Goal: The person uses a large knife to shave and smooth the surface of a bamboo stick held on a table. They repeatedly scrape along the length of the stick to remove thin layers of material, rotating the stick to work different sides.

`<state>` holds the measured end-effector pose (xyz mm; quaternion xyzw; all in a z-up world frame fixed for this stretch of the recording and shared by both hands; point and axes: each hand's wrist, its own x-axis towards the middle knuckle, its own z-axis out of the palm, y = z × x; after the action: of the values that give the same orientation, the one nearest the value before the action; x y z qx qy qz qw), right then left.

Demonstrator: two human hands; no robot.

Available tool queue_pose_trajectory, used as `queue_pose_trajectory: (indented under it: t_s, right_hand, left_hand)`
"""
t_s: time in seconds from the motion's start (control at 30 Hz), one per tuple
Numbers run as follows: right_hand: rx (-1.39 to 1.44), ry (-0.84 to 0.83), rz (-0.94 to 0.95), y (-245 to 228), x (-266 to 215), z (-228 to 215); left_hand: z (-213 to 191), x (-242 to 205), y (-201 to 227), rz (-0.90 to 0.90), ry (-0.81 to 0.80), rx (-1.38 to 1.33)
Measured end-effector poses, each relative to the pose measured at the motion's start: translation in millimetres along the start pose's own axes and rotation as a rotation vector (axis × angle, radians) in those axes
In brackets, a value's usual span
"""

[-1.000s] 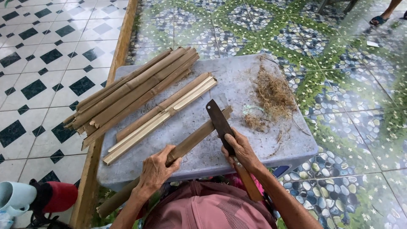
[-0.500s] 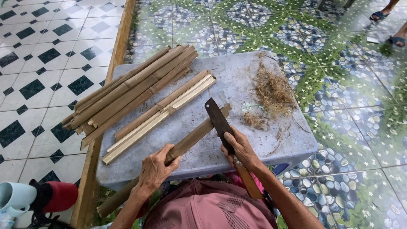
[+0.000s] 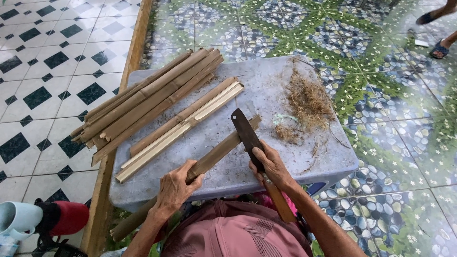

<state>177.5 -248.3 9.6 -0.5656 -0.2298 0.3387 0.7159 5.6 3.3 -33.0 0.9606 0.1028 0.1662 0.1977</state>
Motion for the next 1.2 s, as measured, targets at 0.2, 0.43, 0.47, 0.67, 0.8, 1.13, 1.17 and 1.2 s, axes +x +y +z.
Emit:
queue_pose_trajectory:
  t_s: [0.2,0.43,0.47,0.67,0.8,1.13,1.17,1.2]
  right_hand:
    - [-0.007,0.007,0.002,0.2,-1.0,-0.3]
    - [0.022,-0.003,-0.007,6.0,1.7,-2.6]
    - [0.020,-0.001,-0.003,4.6,1.2,-1.9]
    - [0.000,0.001,-0.008,2.2,0.5,-1.0]
    - [-0.046,0.027,-0.095,14.4,5.7,-5.4]
    - [-0.019,0.084,0.063,27.4,5.7,-2.8]
    - [-0.053,0.077,0.087,19.5,2.4,5.5]
    - [-0.087,0.069,0.111,11.2,-1.0,12.9]
  left_hand:
    - [2.5,-0.8,-2.2,0.014,0.002,0.016]
    - [0.5,-0.5,-1.6,-0.008,-0.048,0.014]
    - [-0.4,-0.2,-0.5,-0.010,-0.043,0.018]
    - [-0.3,0.3,-0.6,-0.005,-0.026,0.017]
    - [-5.7,4.3,4.8,-0.070,-0.057,-0.087]
    - [-38.2,0.9,25.5,-0.077,-0.119,-0.143]
    - [-34.4,1.3,23.3,-0.066,-0.096,-0.097]
    - [-30.4,2.1,21.6,-0.055,-0.074,-0.050]
